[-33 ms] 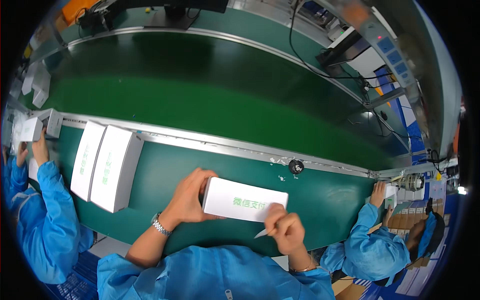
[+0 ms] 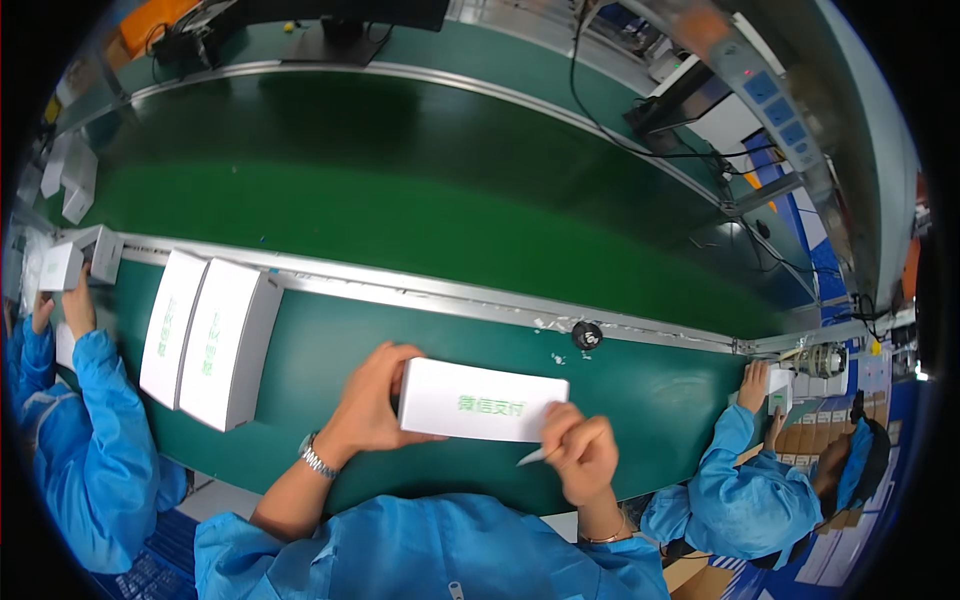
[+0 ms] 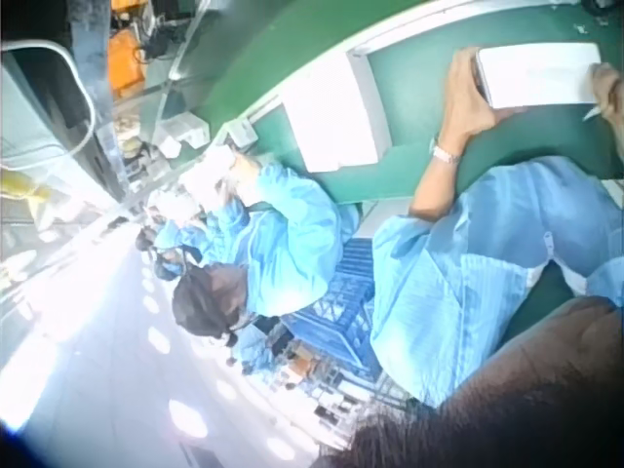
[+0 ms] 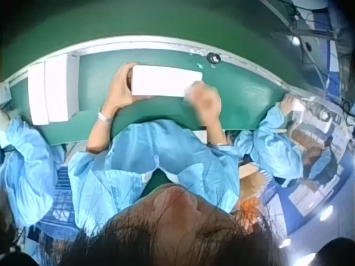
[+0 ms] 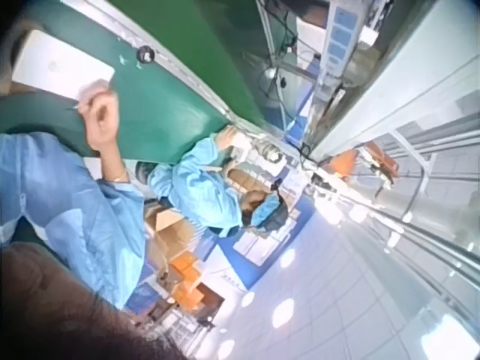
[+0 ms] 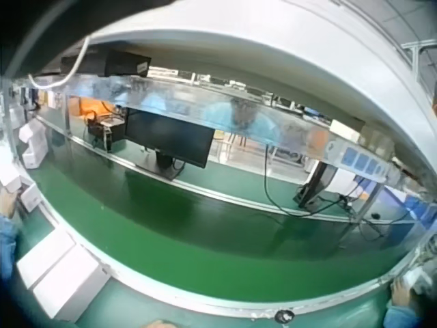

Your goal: Packing and inspecting white product boxes on an electronics assembly line.

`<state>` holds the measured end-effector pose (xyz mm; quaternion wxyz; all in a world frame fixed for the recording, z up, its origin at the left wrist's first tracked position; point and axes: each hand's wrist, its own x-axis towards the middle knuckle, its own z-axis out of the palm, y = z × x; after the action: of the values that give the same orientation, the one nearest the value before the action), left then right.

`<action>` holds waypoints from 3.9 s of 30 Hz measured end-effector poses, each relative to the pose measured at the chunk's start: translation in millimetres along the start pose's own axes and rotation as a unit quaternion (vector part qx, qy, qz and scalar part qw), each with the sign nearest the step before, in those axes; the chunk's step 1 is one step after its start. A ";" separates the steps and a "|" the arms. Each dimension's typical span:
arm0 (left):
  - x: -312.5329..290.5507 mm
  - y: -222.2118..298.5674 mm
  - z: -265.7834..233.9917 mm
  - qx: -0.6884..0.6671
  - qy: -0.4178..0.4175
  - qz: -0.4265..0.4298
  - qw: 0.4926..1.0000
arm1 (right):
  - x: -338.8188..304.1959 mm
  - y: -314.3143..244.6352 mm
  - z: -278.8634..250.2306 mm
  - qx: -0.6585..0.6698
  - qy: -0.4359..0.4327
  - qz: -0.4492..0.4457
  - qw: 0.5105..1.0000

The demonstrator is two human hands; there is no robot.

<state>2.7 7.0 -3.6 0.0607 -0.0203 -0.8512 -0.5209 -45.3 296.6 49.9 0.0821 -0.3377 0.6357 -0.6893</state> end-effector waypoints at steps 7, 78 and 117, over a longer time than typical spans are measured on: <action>-76.3 -0.4 -0.5 -0.011 0.247 -0.132 0.960 | 19.5 37.1 -92.1 -0.106 0.252 0.143 0.951; -2.3 -3.0 43.3 -0.004 0.055 0.037 0.998 | 21.1 116.2 -107.9 -0.373 0.364 0.076 0.850; 2.6 2.4 22.7 -0.021 -0.024 0.012 0.999 | -3.3 -41.3 -47.8 -0.529 -0.001 0.142 0.837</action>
<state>-1.5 28.2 -11.3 0.0454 -0.0441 -0.8410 -0.5373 -57.0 344.9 88.9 -0.0110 -0.2362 0.9444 -0.2285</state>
